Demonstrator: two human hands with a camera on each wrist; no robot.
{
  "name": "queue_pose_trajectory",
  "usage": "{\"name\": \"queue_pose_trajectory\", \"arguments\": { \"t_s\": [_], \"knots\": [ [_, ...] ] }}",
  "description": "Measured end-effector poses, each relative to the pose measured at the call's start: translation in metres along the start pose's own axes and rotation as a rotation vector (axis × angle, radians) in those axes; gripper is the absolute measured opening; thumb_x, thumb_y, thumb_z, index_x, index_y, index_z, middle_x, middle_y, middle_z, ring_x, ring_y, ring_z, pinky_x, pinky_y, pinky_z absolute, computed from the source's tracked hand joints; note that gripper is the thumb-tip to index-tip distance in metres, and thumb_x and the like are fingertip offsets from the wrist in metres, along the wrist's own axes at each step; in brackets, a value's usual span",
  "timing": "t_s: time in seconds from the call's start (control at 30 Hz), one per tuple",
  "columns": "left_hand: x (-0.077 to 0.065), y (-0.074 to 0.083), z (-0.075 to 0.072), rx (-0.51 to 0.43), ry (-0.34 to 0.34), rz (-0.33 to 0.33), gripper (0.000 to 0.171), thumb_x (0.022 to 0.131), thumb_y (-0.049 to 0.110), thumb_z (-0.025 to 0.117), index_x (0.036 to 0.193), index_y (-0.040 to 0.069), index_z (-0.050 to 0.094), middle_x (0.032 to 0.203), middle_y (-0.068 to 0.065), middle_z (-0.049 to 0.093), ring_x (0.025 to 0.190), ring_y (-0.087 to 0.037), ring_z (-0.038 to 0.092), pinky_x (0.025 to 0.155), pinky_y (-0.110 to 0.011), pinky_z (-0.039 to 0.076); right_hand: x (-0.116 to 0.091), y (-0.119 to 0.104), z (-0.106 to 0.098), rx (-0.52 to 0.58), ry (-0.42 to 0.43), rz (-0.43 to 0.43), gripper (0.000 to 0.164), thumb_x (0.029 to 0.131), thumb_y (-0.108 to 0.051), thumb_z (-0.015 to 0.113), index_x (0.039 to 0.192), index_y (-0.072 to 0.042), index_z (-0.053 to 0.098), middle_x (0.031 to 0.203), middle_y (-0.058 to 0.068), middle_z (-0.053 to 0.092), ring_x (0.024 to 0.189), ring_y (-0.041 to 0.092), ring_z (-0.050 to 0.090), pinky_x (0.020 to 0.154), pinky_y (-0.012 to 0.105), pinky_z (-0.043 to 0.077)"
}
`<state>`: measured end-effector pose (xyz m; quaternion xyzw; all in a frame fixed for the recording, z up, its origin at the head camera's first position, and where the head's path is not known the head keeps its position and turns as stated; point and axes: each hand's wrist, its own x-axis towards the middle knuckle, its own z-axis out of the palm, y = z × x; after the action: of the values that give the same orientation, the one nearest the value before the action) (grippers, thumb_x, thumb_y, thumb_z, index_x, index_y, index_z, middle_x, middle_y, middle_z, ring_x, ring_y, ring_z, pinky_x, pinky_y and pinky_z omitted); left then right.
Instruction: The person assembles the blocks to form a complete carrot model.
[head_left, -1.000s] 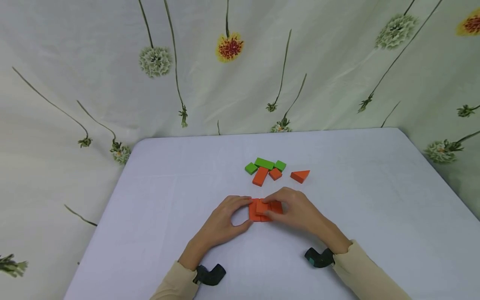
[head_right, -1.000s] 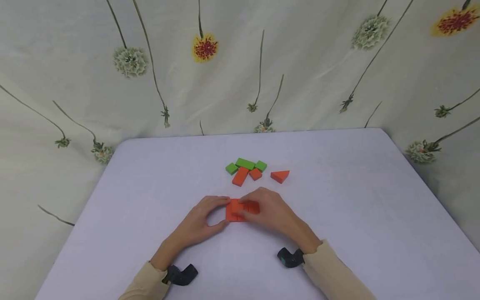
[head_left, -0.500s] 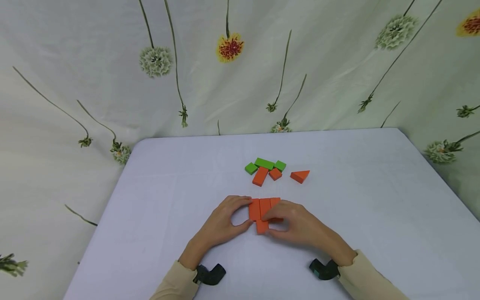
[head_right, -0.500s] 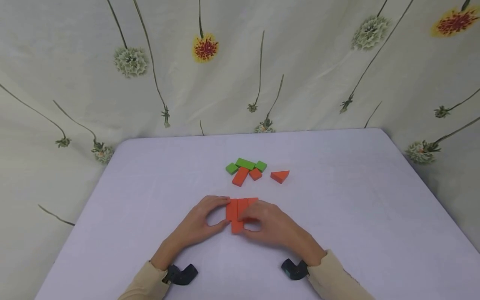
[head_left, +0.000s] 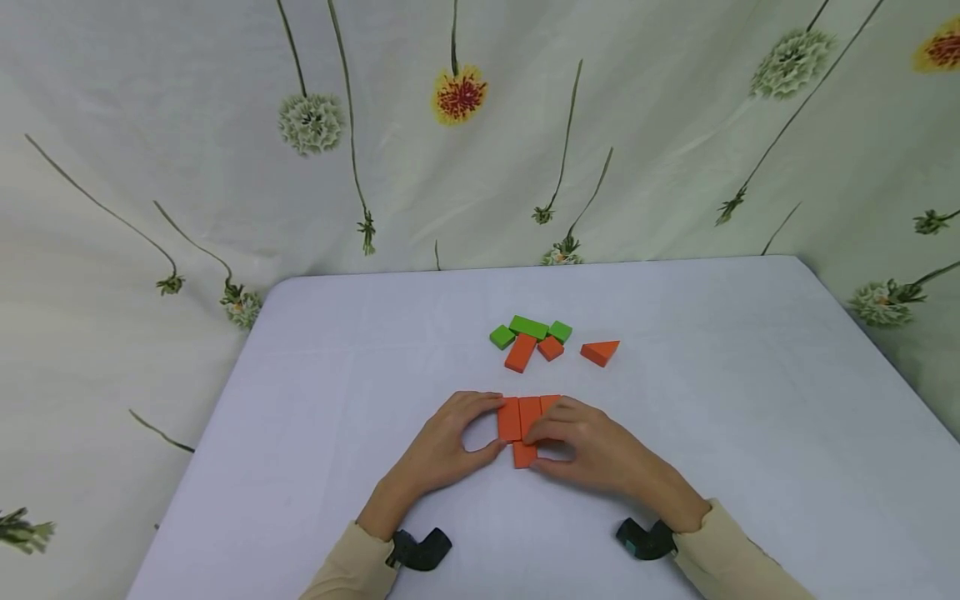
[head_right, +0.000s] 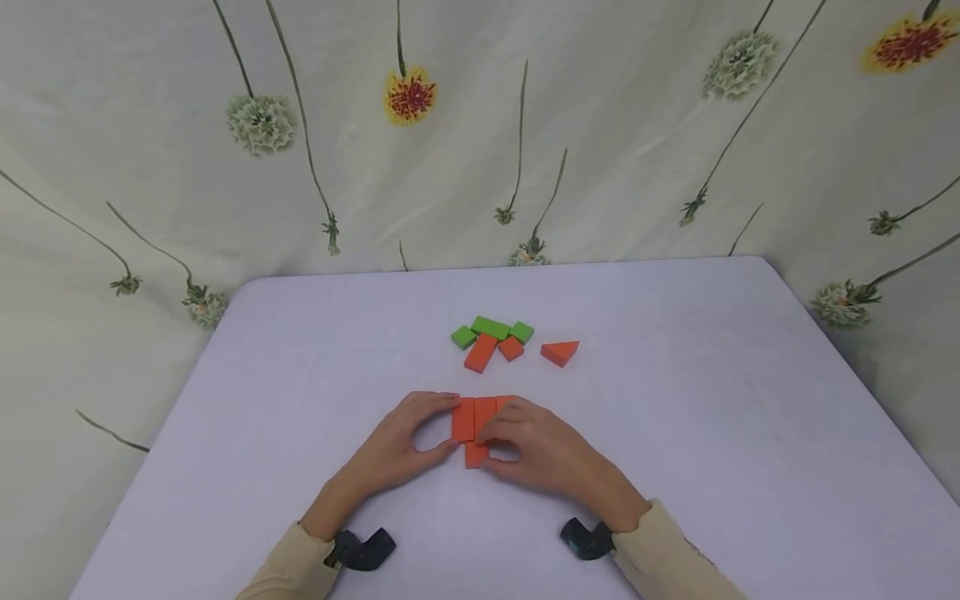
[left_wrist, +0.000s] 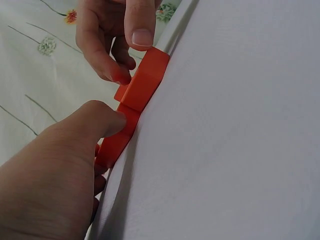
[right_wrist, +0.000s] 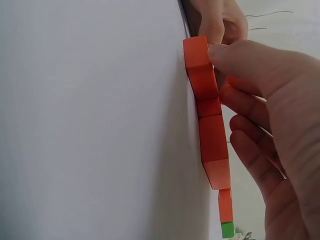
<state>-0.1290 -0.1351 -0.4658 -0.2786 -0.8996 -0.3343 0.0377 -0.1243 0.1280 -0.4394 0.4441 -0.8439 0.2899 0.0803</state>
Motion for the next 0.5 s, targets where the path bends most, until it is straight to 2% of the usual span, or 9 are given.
{"name": "queue_pose_trajectory", "arguments": {
  "t_s": [0.5],
  "knots": [
    [-0.0001, -0.0008, 0.001, -0.004, 0.014, 0.01, 0.054, 0.088, 0.026, 0.083, 0.137, 0.014, 0.065, 0.14, 0.001, 0.063, 0.132, -0.018, 0.055, 0.111, -0.042, 0.05, 0.001, 0.0008, 0.0022, -0.001, -0.004, 0.003, 0.023, 0.086, -0.025, 0.085, 0.107, -0.019, 0.077, 0.102, -0.012, 0.07, 0.102, 0.006, 0.062, 0.09, 0.025, 0.058]
  ]
}}
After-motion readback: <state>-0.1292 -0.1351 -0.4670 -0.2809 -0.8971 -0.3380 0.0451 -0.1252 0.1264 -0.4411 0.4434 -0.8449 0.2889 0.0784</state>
